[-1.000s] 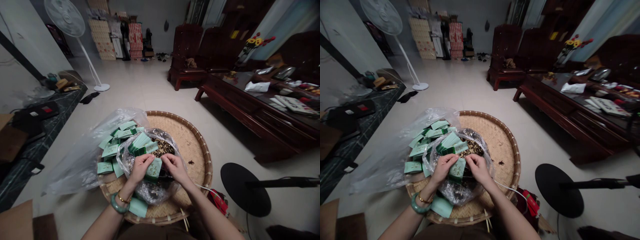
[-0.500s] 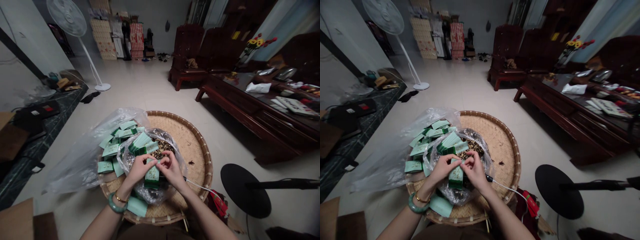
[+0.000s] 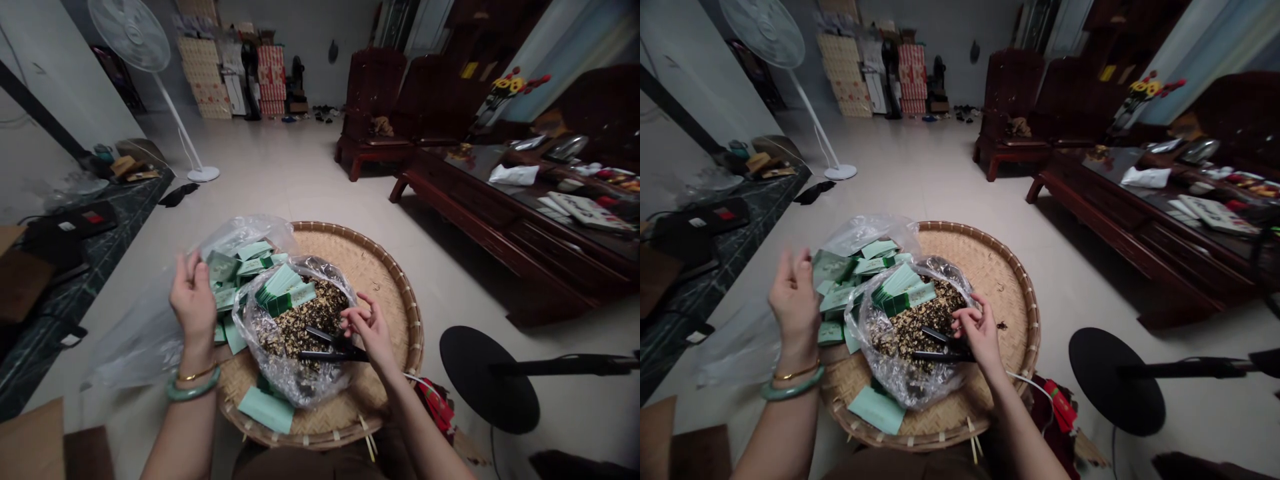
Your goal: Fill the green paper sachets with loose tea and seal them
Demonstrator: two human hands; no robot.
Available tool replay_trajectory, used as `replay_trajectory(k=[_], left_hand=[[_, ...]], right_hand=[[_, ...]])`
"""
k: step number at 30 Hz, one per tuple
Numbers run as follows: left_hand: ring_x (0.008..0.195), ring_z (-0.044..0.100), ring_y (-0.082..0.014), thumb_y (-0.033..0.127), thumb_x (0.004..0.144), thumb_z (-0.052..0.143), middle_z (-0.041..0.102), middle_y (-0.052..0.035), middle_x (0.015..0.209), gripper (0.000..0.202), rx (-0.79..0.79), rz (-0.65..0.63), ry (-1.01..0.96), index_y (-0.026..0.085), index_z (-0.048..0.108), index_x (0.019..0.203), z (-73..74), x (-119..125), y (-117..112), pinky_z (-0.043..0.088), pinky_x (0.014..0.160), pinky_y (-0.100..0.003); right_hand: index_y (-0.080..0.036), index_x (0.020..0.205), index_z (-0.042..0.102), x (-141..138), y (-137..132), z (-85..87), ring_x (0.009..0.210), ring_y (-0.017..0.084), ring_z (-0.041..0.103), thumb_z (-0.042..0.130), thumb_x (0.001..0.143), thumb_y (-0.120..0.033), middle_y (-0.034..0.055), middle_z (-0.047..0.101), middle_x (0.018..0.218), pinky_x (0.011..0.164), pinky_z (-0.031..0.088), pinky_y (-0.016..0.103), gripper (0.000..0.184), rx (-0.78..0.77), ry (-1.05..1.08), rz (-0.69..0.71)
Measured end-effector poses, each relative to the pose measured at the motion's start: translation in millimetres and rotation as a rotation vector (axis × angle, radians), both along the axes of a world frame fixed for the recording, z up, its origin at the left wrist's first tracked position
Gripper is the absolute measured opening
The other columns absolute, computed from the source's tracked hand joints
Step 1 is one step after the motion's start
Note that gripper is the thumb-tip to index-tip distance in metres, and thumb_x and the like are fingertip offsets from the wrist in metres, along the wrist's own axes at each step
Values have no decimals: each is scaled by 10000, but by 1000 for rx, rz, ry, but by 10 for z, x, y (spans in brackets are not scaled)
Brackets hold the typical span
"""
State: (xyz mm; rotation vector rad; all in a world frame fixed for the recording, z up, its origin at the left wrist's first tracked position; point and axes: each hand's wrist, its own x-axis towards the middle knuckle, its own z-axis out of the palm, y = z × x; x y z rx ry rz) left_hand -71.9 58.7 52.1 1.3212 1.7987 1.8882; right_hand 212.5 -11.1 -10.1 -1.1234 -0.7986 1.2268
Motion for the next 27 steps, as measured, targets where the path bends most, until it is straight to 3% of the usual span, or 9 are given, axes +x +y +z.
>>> replay_trajectory(k=[2,3,5,7,8,12,18,22,27], left_hand=[[1262,456,-257,275,830,622,490,-176,1379,647,122,173,235,90,372,1397,45,49,13,325,1083,-414],[1225,476,-262,256,816,640,523,-164,1332,592,148,174,349,103,438,1351,26,125,1,353,1054,-419],[1016,575,-226,209,837,602,646,-93,1075,334,158,-79,564,155,594,1167,-86,342,-37,455,919,-385],[944,567,-222,161,851,562,660,-60,962,229,-8,-429,811,199,651,1058,-253,573,-71,465,861,-372],[931,553,-230,142,844,561,652,-69,962,222,-112,-508,909,196,662,1034,-336,672,-80,466,831,-366],[924,515,-277,109,841,517,618,-122,991,249,-427,-470,1150,156,657,1041,-555,855,-68,433,767,-389],[935,516,-289,101,864,449,618,-117,944,295,-514,-430,1195,173,629,1086,-617,749,-53,393,766,-388],[945,523,-278,126,841,510,597,-104,979,310,-512,-416,1161,183,602,1131,-655,682,-70,397,777,-373],[902,535,-263,178,840,548,605,-96,963,253,-450,-403,1109,187,624,1082,-699,620,-75,413,751,-363]], right_hand=[[-221,1143,408,8,2,-53,574,139,617,706,728,-404,-8,670,750,452,500,227,543,0,-9,-9],[-220,1133,422,2,0,-83,576,141,618,704,728,-410,-5,668,750,453,500,228,528,-1,-22,-2],[-213,1090,470,-16,-8,-145,592,144,625,688,738,-422,3,665,752,473,507,235,463,1,-70,36],[-206,1027,529,-32,-18,-204,632,154,636,656,764,-422,20,667,771,520,522,253,364,18,-159,77],[-205,1002,553,-38,-20,-230,668,164,645,637,779,-416,33,672,794,554,532,267,319,31,-217,89],[-218,1024,587,-91,53,-312,877,210,665,561,828,-329,73,690,949,760,548,346,227,101,-458,138],[-151,1252,490,-343,544,-383,1103,258,578,570,769,-179,160,595,1227,937,453,400,491,126,-870,274],[-155,1056,603,-495,853,-393,990,253,596,617,717,-125,117,668,1029,881,444,372,341,138,-981,285],[-167,919,650,-537,893,-378,744,185,615,559,744,-104,41,681,813,727,475,304,207,168,-884,180]])
